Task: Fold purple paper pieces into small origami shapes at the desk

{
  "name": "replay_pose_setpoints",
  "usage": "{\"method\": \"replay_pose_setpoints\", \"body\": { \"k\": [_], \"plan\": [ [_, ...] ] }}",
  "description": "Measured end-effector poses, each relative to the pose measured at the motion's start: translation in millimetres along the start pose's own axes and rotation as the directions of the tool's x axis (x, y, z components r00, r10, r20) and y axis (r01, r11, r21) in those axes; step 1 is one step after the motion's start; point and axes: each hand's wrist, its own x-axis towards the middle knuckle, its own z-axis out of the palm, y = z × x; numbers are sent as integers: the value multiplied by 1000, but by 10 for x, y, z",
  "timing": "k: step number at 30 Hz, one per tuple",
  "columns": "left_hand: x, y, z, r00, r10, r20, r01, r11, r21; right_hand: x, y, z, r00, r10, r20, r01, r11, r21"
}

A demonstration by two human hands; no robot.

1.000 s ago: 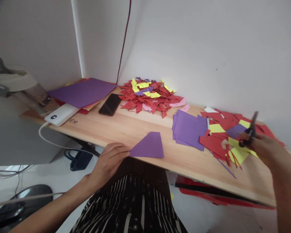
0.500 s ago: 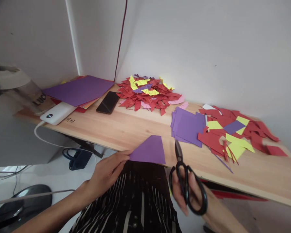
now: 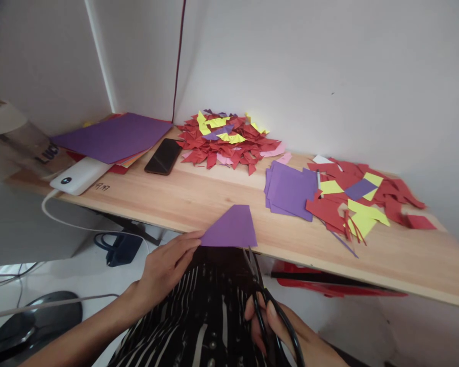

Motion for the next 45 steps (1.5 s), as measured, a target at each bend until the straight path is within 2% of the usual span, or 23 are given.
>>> {"method": "replay_pose_setpoints", "body": {
  "k": [4,8,13,17,20,22,23,26,28,31,33,35,40,45],
  "plan": [
    [12,22,-7,1000,5,-25,-5,1000,3,93,31,34,996,-12,86,6,997,76],
    [-5,34,-5,1000,-8,-20,8,1000,-1,191,-44,72,998,-27,57,22,996,84],
    [-4,52,-2,999,-46,-11,46,998,-50,261,-191,132,997,67,24,-70,988,136],
    [1,81,-18,993,-120,-17,116,981,-156,321,-201,159,997,78,-13,-75,979,191],
    [2,124,-34,973,-229,26,227,936,-267,362,-191,170,997,69,-40,-59,978,202],
    [17,160,-34,935,-348,72,349,859,-376,379,-191,175,997,52,-62,-40,981,192],
    [32,178,-29,901,-422,99,420,796,-436,384,-193,178,996,43,-74,-29,982,184],
    [91,209,0,749,-635,190,602,532,-595,381,-209,188,995,23,-97,-9,989,145],
    [126,205,19,671,-698,248,639,376,-671,368,-228,199,995,8,-95,3,994,107],
    [156,177,23,607,-704,369,650,172,-740,342,-264,220,997,-25,-69,29,998,52],
    [167,156,7,585,-659,472,668,62,-741,329,-286,234,998,-41,-47,42,999,23],
    [179,135,-18,574,-607,550,699,13,-715,322,-310,249,998,-51,-35,51,999,-3],
    [211,90,-76,581,-559,592,732,41,-680,296,-428,285,999,-45,-26,45,999,-27],
    [237,95,-89,641,-480,600,696,32,-718,274,-600,329,1000,-23,-4,23,996,-86]
  ]
}}
